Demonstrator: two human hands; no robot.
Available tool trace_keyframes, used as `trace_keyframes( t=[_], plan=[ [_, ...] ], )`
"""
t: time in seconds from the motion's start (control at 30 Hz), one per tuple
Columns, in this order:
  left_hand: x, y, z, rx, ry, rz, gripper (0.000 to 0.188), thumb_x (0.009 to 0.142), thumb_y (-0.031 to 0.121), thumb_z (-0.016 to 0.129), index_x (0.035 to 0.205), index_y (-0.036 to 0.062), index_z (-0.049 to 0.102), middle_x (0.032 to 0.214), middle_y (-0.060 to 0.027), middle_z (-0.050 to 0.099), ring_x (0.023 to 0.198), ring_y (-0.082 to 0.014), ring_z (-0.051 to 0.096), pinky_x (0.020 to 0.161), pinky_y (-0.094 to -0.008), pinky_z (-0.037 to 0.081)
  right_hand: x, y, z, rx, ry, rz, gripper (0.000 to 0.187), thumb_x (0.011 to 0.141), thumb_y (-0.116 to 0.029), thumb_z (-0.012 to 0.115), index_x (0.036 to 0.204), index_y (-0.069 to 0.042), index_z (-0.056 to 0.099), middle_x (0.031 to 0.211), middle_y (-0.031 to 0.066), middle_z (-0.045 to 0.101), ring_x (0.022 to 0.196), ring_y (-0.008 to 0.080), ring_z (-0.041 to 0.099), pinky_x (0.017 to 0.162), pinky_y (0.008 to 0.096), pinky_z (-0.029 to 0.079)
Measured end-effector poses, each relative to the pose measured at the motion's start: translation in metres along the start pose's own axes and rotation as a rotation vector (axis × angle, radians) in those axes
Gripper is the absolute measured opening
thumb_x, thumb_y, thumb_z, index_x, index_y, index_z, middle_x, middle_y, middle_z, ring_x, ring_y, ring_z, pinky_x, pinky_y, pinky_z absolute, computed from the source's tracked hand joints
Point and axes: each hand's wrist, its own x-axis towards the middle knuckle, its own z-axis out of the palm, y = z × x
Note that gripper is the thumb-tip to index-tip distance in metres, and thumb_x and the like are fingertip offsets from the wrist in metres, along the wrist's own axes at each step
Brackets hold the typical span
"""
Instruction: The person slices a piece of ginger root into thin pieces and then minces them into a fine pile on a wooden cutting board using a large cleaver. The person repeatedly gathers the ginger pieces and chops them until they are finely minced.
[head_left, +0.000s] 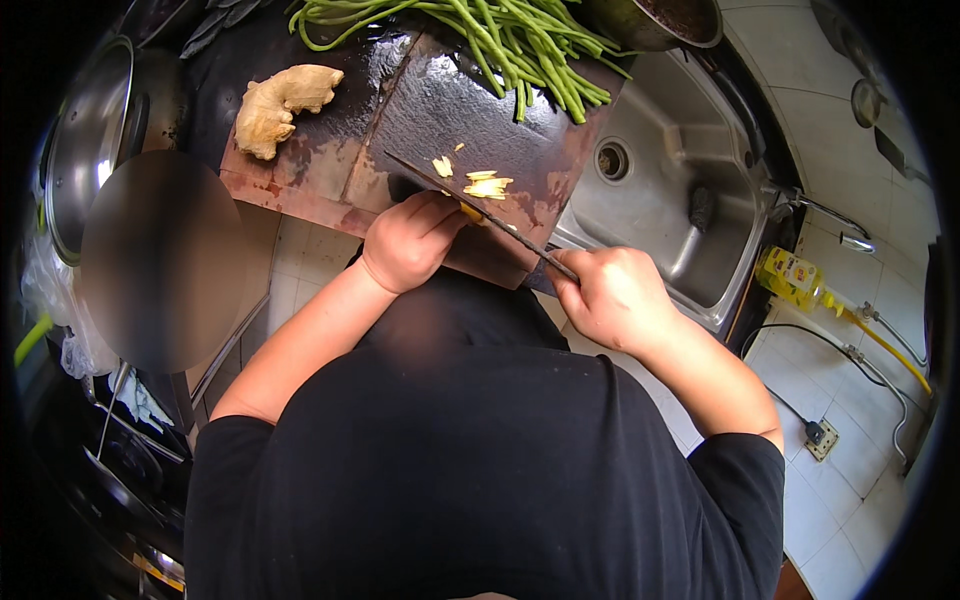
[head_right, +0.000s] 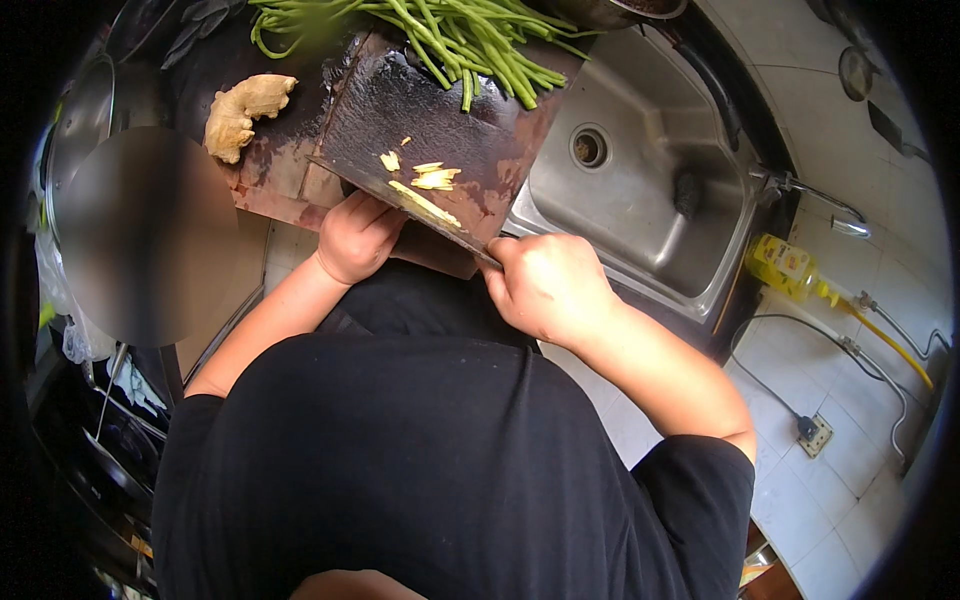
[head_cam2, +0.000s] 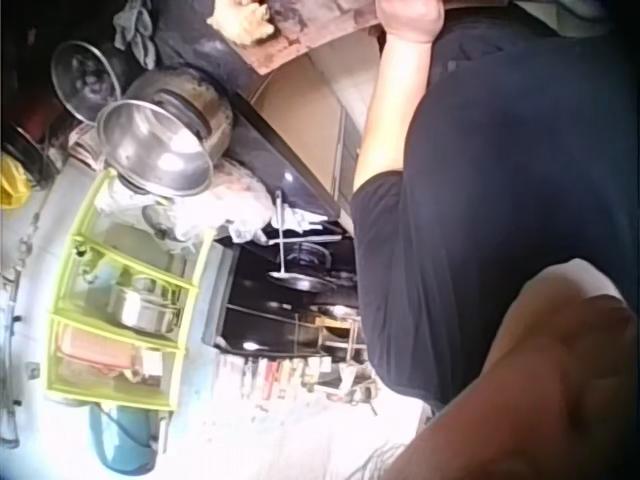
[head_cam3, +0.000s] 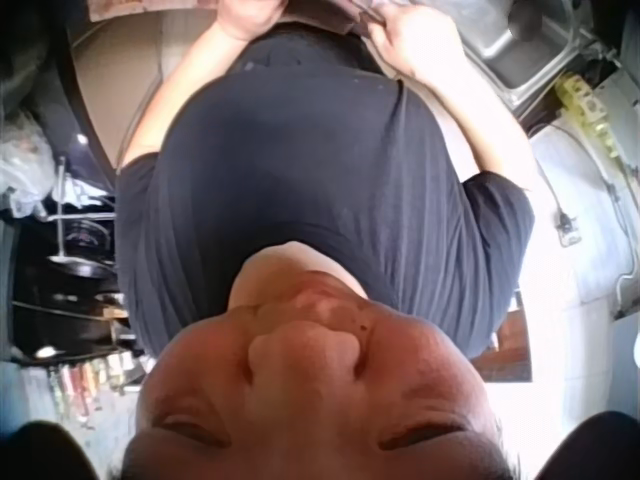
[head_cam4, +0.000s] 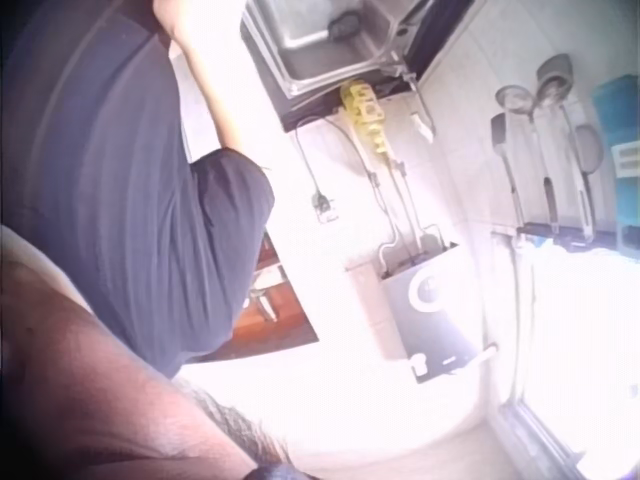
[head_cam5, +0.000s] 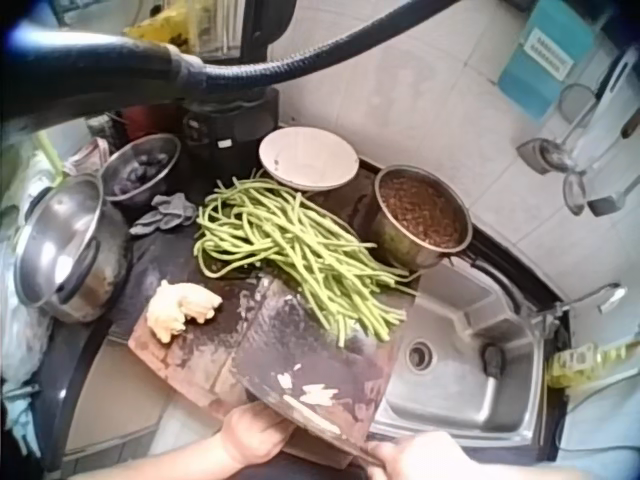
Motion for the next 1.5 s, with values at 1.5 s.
trace_keyframes(
  t=[1.5],
  plan=[
    [-0.002, -0.001, 0.002, 0.009, 0.037, 0.004, 0.027, 0.067, 0.004, 0.062, 0.093, 0.0067, 0.067, 0.096, -0.0050, 0.063, 0.086, -0.0245, 0.062, 0.070, -0.0324, 0.054, 0.022, 0.004, 0.029, 0.071, 0.075, 0.017, 0.022, 0.085, -0.025, 0.056, 0.084, -0.004, 0.064, 0.071, 0.0198, 0.062, 0.069, 0.0390, 0.061, 0.065, 0.0470, 0.049]
  ],
)
